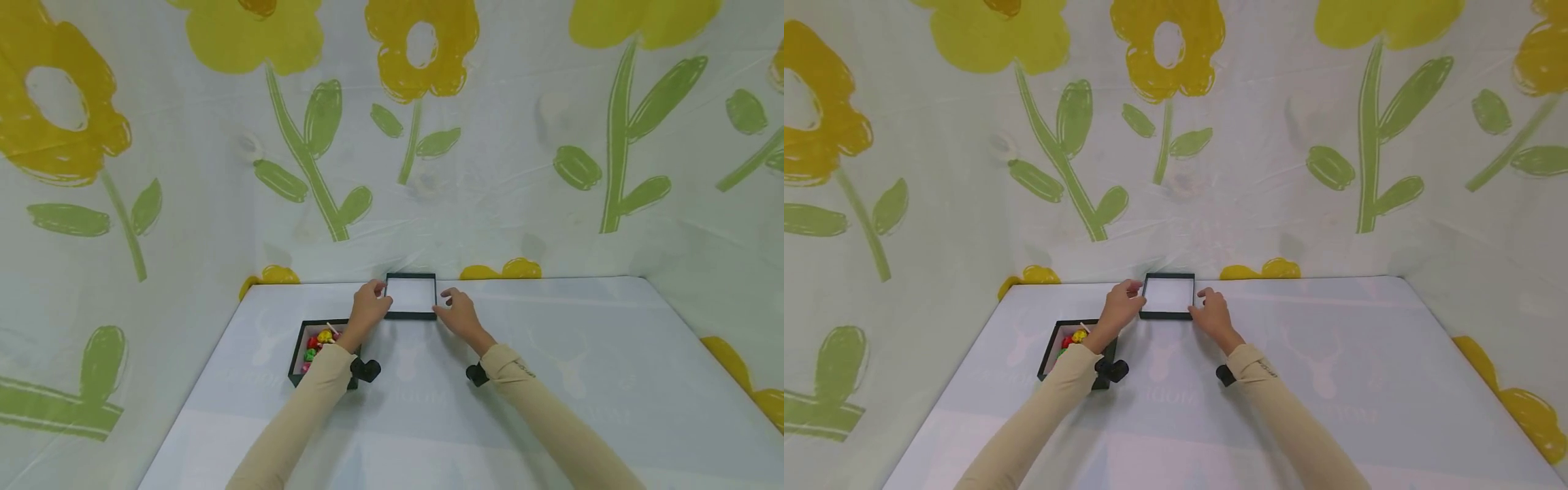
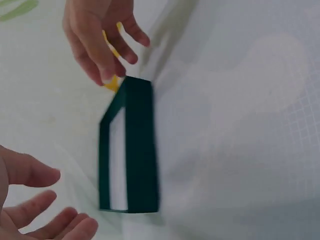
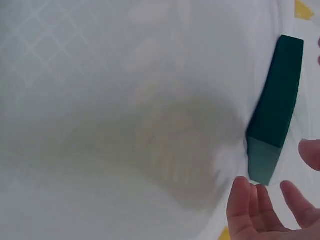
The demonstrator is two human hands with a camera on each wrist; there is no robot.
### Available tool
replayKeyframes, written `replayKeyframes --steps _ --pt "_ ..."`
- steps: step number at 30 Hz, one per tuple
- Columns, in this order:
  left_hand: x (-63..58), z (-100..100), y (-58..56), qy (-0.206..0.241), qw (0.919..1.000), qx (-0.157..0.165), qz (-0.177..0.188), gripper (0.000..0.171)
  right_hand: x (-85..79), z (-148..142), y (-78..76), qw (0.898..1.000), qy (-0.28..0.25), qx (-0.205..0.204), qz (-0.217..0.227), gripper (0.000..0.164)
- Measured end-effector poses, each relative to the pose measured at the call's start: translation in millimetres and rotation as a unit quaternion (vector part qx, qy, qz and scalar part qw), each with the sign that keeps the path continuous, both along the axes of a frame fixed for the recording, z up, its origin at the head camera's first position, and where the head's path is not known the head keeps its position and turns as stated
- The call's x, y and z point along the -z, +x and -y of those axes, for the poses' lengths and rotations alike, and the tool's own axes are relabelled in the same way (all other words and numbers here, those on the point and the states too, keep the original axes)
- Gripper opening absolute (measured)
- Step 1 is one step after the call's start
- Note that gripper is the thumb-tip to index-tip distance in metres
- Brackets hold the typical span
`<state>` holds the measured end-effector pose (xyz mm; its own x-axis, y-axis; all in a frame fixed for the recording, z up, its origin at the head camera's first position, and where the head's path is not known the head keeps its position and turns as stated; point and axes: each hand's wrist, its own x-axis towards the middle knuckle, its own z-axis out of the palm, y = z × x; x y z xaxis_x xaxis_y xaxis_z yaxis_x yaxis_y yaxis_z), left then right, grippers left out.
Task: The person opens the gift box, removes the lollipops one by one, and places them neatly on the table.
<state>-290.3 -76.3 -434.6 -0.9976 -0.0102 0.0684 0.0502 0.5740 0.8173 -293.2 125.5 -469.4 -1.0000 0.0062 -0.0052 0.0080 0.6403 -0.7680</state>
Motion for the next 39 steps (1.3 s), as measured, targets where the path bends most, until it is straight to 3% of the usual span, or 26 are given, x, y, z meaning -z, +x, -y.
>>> replayKeyframes --steps 5,11,16,25,31,39 --pt "-19.1 16 8.1 0.013 0.9984 0.05 -0.022 0.034 -9.9 -7 2.4 1.0 0.002 -0.01 -0.029 0.03" --pt "-36.3 44 12.5 0.03 0.9977 0.059 -0.015 0.032 -26.3 -10 7.2 0.999 -0.01 -0.037 -0.034 0.023" --pt "-40.8 70 19.1 0.032 0.9969 0.071 -0.014 0.034 -37.2 -8 11.1 0.997 -0.016 -0.062 -0.03 0.021" --pt "-34.4 120 50.7 0.017 0.9977 0.057 -0.033 0.037 -60.6 8 27.9 0.99 -0.034 -0.132 -0.021 0.022" --pt "-23.7 145 59.7 0.034 0.9974 0.041 -0.049 0.039 -70.6 21 35.8 0.984 -0.053 -0.171 -0.019 0.023" --pt "-15.9 159 72.3 0.04 0.9978 0.038 -0.036 0.043 -74.5 43 44.9 0.977 -0.073 -0.2 -0.021 0.018"
